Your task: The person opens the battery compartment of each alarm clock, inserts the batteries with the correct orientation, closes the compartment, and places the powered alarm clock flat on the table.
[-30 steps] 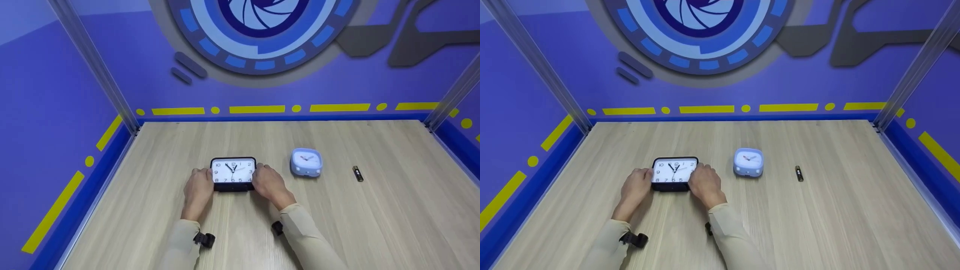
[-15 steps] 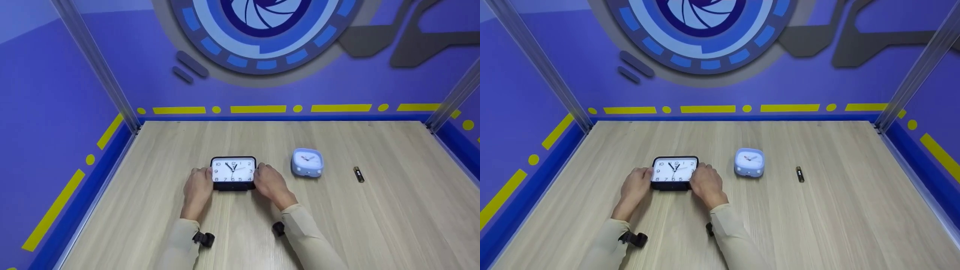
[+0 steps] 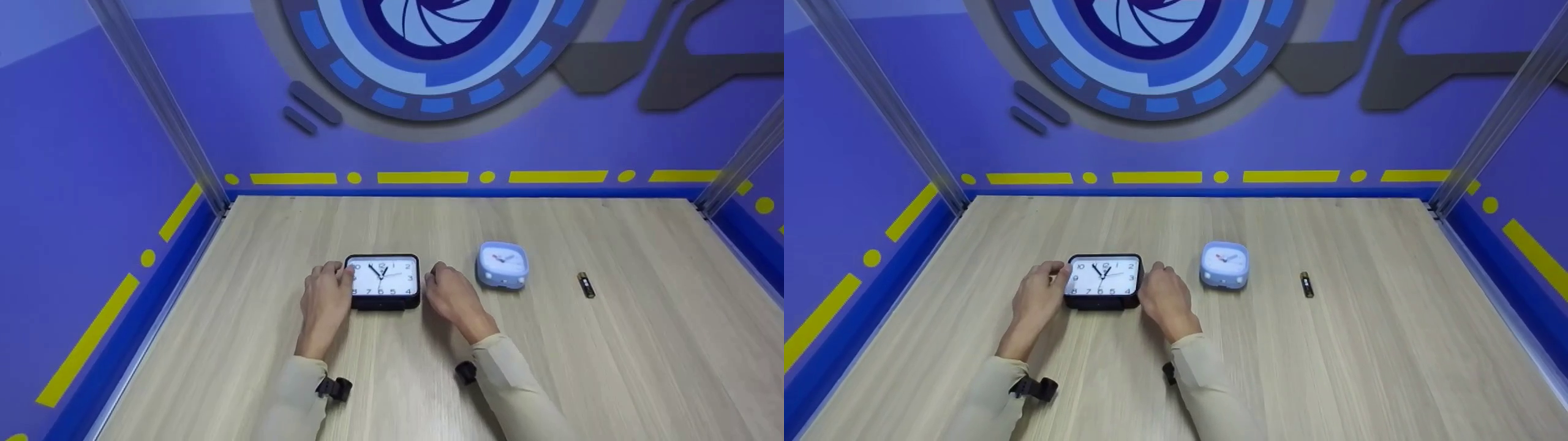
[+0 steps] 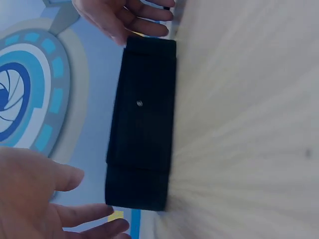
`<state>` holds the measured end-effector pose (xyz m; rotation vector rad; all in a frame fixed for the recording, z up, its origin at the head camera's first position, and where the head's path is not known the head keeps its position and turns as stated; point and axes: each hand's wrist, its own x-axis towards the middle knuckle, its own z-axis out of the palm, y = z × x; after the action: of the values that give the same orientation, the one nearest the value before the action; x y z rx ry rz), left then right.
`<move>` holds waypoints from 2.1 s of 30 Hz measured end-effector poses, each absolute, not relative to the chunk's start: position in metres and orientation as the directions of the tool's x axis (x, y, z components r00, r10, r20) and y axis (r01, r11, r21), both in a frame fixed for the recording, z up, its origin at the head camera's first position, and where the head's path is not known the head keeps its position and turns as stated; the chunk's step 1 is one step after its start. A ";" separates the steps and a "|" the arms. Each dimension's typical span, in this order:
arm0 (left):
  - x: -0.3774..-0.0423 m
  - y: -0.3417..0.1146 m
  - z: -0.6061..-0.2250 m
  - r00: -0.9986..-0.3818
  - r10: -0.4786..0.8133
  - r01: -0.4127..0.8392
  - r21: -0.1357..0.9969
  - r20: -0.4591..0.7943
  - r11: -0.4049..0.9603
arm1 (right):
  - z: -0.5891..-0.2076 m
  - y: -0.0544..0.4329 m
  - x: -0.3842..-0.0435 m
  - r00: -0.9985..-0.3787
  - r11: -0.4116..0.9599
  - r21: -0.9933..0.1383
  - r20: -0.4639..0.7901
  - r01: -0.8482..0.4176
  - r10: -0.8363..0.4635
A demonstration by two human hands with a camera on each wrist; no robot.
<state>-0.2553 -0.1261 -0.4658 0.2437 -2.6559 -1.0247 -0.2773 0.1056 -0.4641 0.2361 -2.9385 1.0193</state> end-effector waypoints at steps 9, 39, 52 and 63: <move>-0.255 -0.105 -0.459 -0.944 -0.197 0.048 0.703 0.264 0.710 | -0.460 0.122 -0.273 -0.985 0.794 -0.583 0.107 -0.175 -0.138; -0.249 -0.049 -0.449 -0.934 -0.090 0.195 0.704 0.345 0.683 | -0.444 0.155 -0.264 -0.970 0.782 -0.596 0.239 -0.182 -0.044; -0.251 -0.010 -0.451 -0.925 0.012 0.287 0.680 0.379 0.675 | -0.440 0.168 -0.265 -0.950 0.769 -0.613 0.310 -0.181 0.023; -0.256 0.024 -0.453 -0.921 0.059 0.319 0.658 0.385 0.682 | -0.440 0.181 -0.267 -0.950 0.792 -0.594 0.307 -0.143 0.059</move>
<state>-0.2559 0.0237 -0.4527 -0.2982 -2.5634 -1.0935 -0.2665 0.1813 -0.4403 0.0646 -2.6719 0.9213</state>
